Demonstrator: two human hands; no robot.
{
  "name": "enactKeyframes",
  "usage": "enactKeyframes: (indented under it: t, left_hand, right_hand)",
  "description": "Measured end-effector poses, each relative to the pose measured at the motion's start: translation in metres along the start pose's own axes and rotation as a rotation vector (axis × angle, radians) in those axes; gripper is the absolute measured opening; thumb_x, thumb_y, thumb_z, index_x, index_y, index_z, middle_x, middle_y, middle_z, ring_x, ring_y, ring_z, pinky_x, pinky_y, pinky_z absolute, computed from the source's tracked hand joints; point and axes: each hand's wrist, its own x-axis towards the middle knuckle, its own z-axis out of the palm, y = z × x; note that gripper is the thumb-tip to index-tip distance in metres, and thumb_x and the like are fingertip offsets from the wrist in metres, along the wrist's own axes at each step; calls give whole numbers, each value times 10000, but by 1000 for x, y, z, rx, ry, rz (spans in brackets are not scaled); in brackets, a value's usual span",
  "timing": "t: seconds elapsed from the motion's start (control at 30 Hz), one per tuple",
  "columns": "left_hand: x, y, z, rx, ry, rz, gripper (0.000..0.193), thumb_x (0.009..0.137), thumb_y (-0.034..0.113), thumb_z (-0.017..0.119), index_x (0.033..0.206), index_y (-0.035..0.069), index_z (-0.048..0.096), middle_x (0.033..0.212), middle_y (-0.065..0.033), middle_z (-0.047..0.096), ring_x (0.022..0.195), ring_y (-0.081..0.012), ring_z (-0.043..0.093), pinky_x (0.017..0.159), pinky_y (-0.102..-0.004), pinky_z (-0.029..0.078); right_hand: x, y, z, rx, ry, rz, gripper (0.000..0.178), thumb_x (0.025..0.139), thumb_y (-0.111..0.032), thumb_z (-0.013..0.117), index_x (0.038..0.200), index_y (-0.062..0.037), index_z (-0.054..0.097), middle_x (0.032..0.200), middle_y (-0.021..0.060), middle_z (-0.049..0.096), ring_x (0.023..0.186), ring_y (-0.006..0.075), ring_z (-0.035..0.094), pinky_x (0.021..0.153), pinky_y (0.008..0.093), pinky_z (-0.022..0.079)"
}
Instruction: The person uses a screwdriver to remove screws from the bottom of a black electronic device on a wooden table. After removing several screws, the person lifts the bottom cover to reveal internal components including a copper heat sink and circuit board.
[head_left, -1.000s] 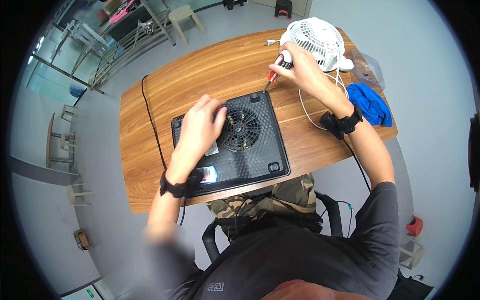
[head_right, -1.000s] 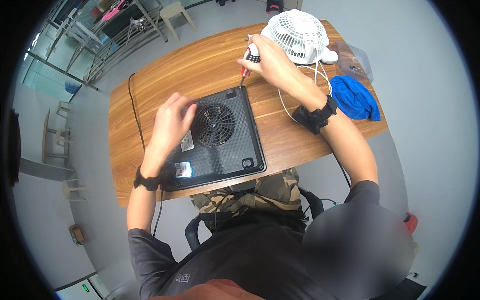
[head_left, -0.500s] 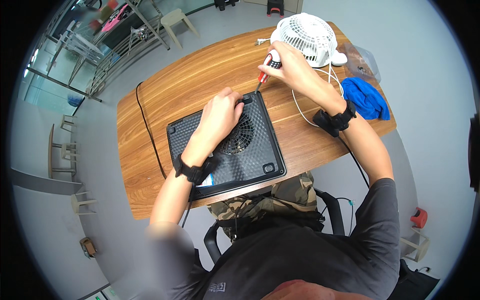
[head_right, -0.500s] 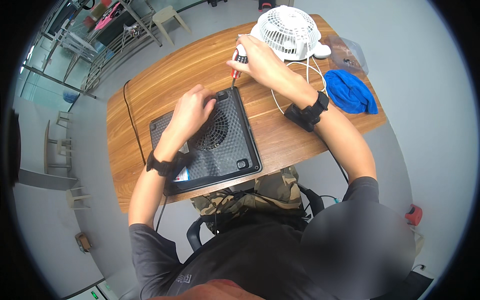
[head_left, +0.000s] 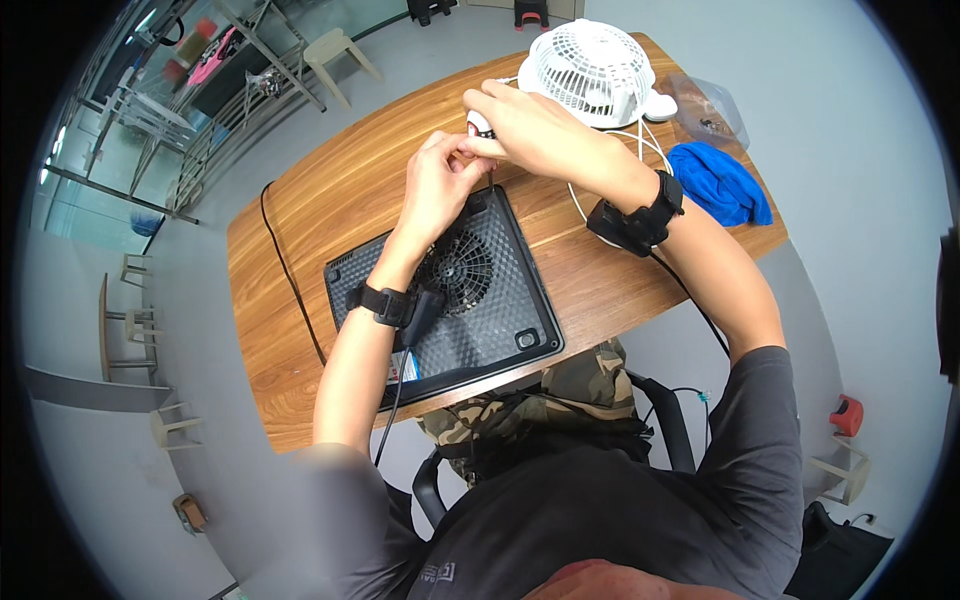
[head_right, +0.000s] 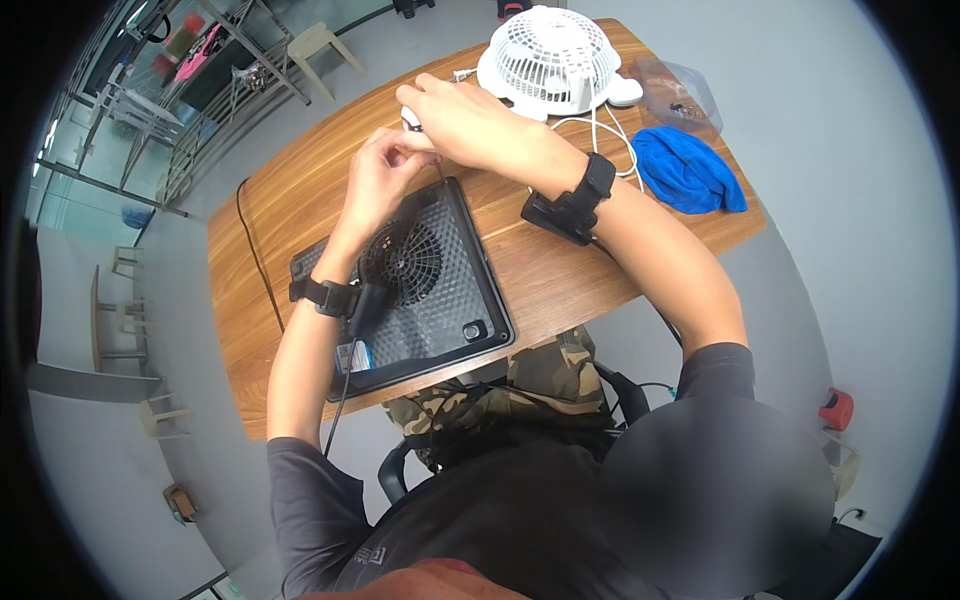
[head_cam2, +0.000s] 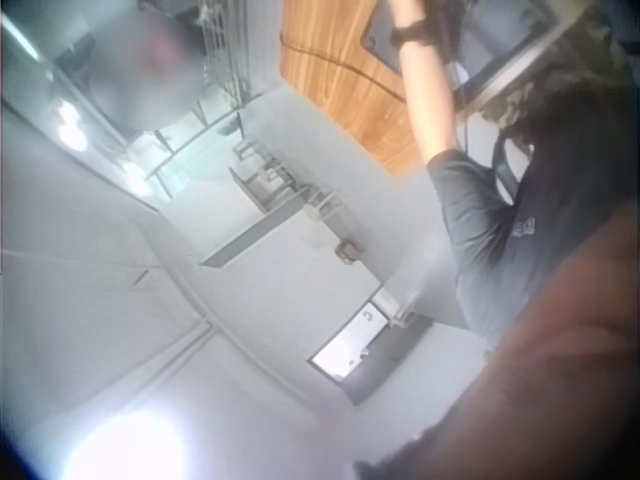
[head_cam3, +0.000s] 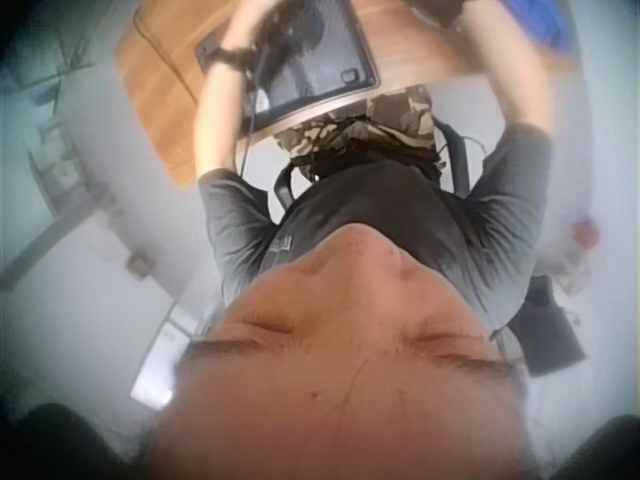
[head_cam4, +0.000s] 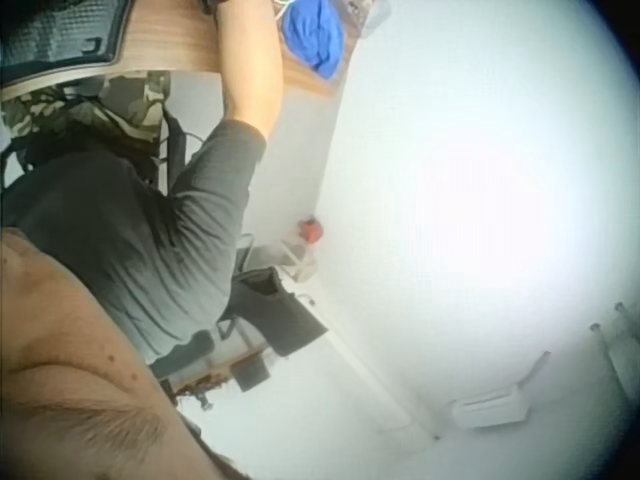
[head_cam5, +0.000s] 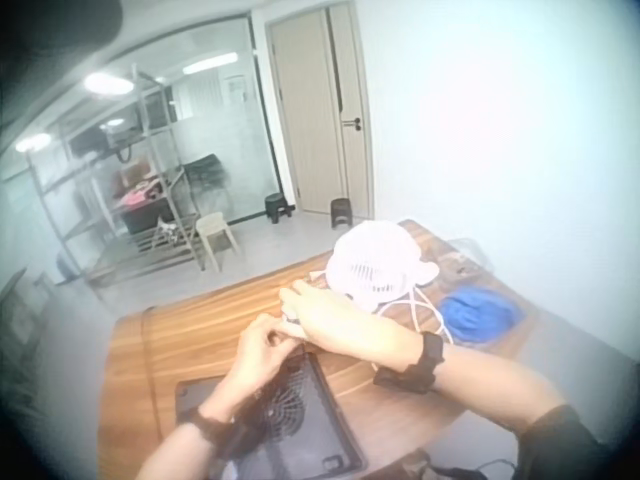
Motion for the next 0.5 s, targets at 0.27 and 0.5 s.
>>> enactKeyframes:
  t: [0.27, 0.5]
  left_hand:
    - [5, -3, 6, 35, 69, -5, 245, 858, 137, 783, 1016, -16, 674, 868, -95, 647, 759, -202, 623, 733, -362, 520]
    - [10, -6, 9, 115, -6, -31, 264, 840, 113, 788, 1030, -28, 670, 976, -142, 726, 876, -234, 704, 795, -376, 549]
  right_hand:
    - [1, -3, 2, 122, -36, -135, 391, 909, -282, 741, 1118, -12, 550, 1034, 183, 612, 940, 386, 648, 789, 484, 548]
    - [4, -15, -5, -13, -111, 142, 401, 894, -301, 744, 1086, -13, 541, 988, 208, 675, 948, 404, 686, 775, 498, 557]
